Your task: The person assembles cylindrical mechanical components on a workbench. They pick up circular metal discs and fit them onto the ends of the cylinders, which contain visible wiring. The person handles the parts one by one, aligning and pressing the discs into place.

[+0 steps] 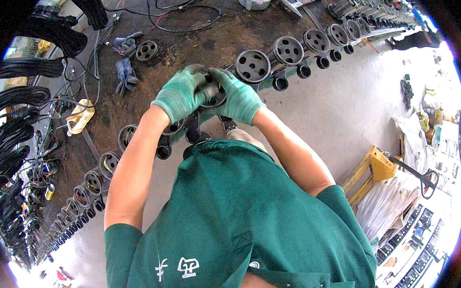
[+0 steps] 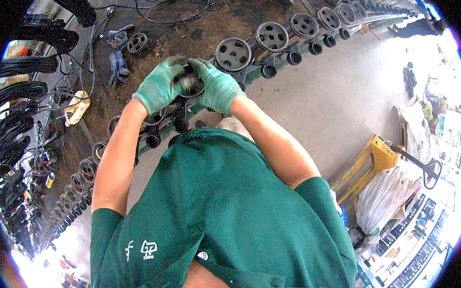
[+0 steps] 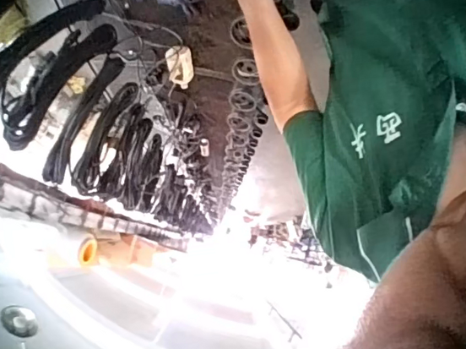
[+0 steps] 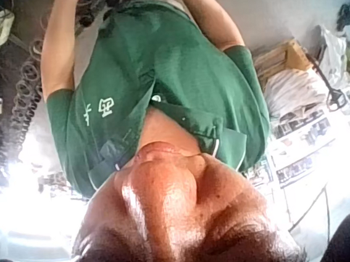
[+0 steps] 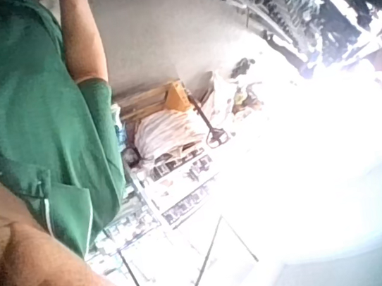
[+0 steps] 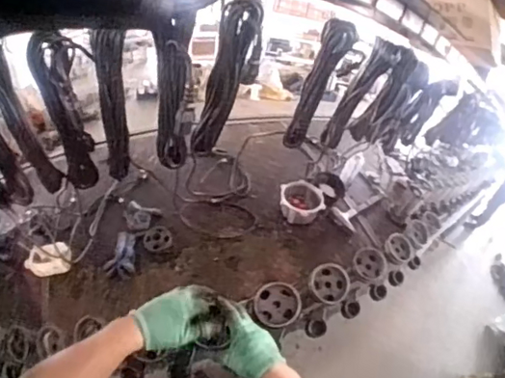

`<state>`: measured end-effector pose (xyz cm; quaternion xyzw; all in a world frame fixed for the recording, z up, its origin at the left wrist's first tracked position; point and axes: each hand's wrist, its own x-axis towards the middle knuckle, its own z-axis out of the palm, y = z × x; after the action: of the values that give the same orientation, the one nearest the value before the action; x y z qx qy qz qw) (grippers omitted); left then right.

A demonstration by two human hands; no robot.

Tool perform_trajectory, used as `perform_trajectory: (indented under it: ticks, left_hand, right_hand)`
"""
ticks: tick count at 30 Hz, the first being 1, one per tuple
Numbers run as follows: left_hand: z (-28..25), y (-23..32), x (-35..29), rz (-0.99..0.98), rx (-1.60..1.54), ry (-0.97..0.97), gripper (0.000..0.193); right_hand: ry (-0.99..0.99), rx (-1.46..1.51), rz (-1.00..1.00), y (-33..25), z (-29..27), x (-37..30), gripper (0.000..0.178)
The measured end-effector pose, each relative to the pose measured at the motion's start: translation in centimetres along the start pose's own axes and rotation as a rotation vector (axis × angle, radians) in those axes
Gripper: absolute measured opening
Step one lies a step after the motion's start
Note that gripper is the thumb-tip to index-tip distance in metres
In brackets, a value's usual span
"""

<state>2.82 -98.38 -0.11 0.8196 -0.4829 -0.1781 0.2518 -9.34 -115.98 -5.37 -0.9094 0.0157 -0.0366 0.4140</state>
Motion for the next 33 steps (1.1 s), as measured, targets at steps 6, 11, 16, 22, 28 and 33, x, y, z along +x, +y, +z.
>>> perform_trajectory:
  ticks: [6, 11, 16, 22, 28, 33]
  left_hand:
    - [1.0, 0.8, 0.1, -0.035, 0.104, -0.079, 0.042]
    - [2.9, 0.0, -0.8, 0.1, -0.036, 0.181, 0.028]
    - [2.7, 2.8, 0.4, -0.112, 0.173, 0.128, 0.038]
    - [4.8, 1.8, 1.3, -0.126, 0.255, 0.193, 0.038]
    - [6.2, 1.2, 1.2, -0.125, 0.151, 0.308, 0.032]
    - [5.7, 0.8, 1.2, -0.073, -0.11, 0.298, 0.037]
  right_hand:
    - [-0.026, 0.119, -0.001, 0.1, -0.2, 0.1, 0.112]
    - [0.0, 0.067, -0.021, 0.3, -0.1, 0.0, 0.111]
    - [-0.034, 0.064, 0.002, 0.6, 0.1, 0.1, 0.112]
    - [-0.094, 0.05, 0.029, -0.8, -1.0, 0.1, 0.109]
    - [-0.104, -0.088, -0.003, 0.3, 0.3, 0.4, 0.101]
    - [-0.142, -0.162, 0.015, 2.3, 1.3, 0.4, 0.099]
